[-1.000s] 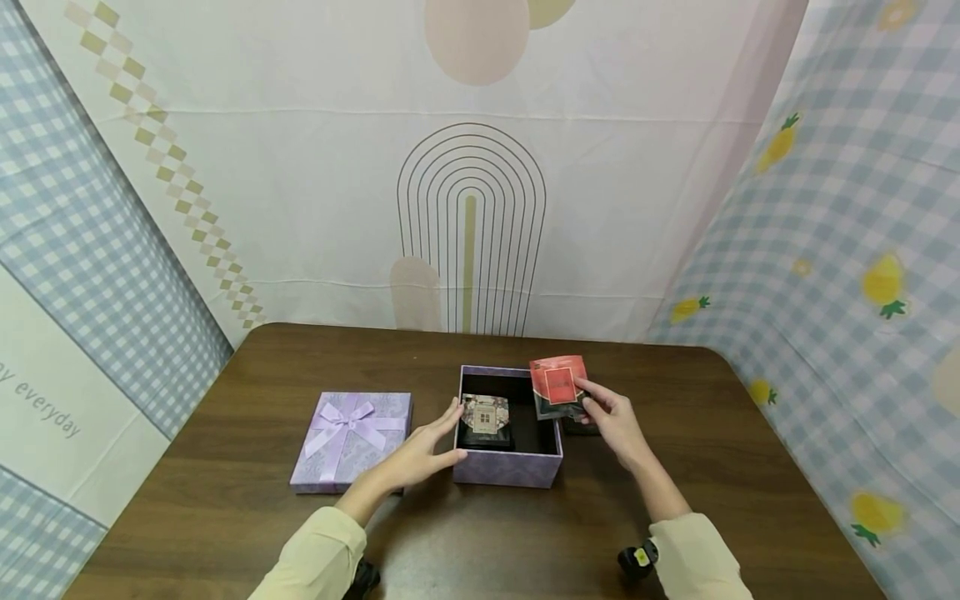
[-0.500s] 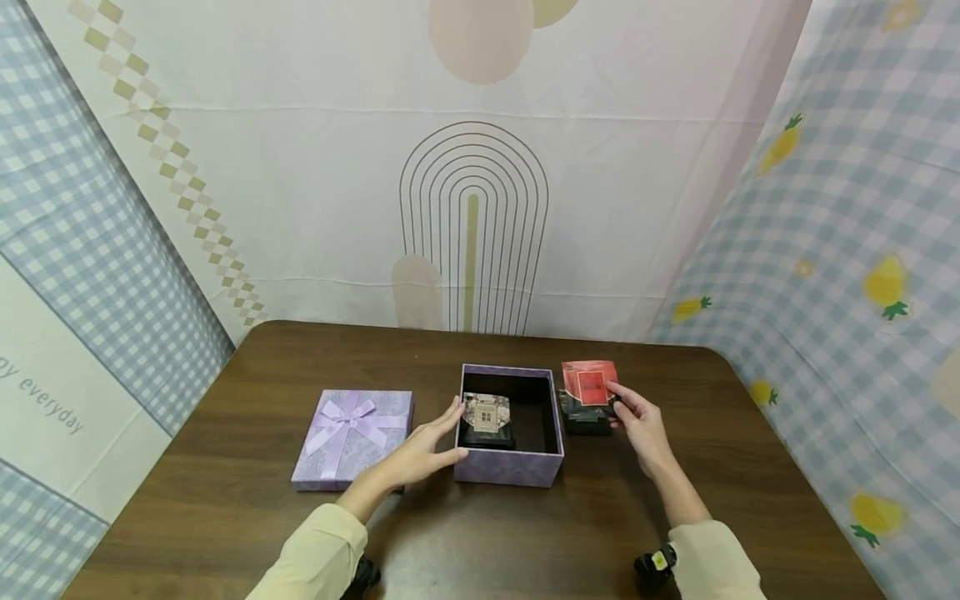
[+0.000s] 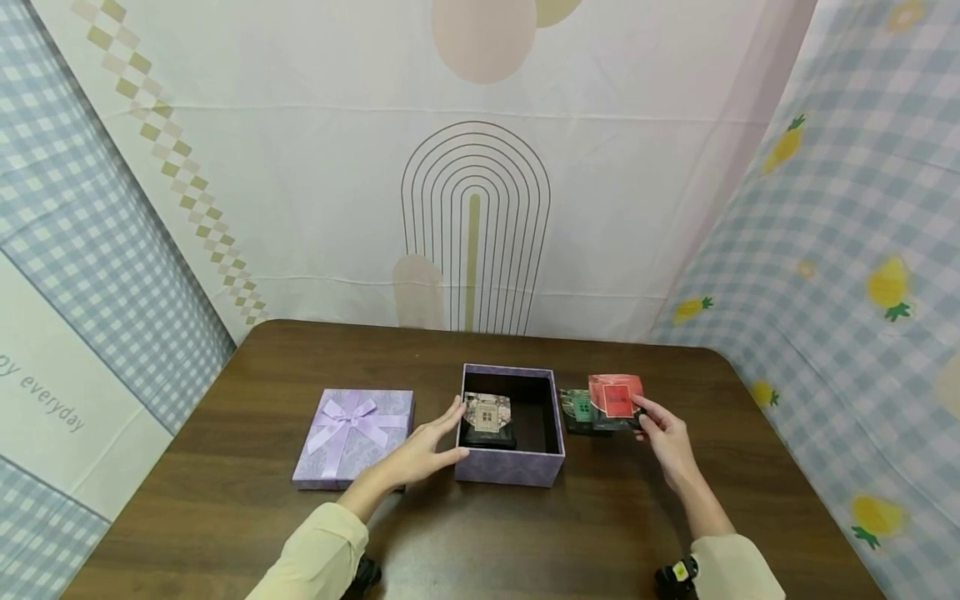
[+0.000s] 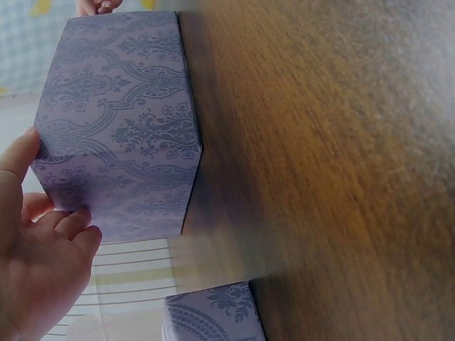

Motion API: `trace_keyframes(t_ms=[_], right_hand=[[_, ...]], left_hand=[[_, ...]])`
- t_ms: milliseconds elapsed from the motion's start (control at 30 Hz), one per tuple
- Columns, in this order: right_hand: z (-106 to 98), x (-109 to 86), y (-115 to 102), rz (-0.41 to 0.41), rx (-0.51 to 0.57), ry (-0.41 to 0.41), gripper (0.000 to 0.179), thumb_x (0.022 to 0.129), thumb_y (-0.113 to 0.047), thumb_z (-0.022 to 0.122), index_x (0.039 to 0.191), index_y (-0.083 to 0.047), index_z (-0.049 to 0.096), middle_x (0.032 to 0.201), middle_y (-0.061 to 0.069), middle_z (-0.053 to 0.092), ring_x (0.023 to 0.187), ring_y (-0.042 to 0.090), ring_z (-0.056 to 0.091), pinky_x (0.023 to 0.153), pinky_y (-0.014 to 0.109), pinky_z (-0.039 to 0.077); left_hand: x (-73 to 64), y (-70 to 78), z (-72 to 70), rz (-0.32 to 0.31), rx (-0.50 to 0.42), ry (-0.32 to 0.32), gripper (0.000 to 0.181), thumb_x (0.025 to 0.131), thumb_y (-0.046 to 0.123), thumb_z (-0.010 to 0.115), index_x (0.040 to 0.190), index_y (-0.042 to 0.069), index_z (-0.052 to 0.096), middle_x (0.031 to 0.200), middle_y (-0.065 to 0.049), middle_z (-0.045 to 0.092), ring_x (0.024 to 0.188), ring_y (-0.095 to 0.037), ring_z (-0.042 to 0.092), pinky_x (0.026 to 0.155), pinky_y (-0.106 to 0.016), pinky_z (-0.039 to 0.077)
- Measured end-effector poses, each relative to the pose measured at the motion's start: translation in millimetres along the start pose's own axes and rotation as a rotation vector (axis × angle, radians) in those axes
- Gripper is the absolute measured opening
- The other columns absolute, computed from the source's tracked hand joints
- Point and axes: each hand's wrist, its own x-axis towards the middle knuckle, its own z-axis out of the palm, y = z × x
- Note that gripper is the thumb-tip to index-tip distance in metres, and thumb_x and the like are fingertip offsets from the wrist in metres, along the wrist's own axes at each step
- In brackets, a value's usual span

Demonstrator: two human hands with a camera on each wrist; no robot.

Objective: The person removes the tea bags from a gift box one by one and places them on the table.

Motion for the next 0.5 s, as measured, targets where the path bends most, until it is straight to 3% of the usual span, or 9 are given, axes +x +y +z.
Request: trace_keyframes(t_ms=[200,500], right_hand=[[-17,1.5,8,-0.015,-0.008,0.02,0.037,0.093,0.002,0.043,0.128,0.016,0.04,0.082,-0.018,0.059,0.066,0.001,0.056,0.059,0.016,0.047],[-38,5.8,21,0.042,-0.11,0.051,0.037,0.093,0.003,0.04,0.128,0.016,0.04,0.082,-0.019,0.057,0.065,0.001,0.055,0.058,0.017,0.047]], left_hand=[[0.3,0.4,-0.4,-0.004,0.0,-0.001,0.07,0.09,0.023,0.056,0.141,-0.006,0.02,0.148,-0.02,0.009,0.133,-0.035,0.022,0.107,-0.049,0.019],[-0.6,0.5,-0.1,-0.004,-0.001,-0.004,0.07,0.09,0.022,0.056,0.141,-0.008,0.02,0.148,-0.02,0.009,0.133,-0.035,0.021,0.107,-0.05,0.019]])
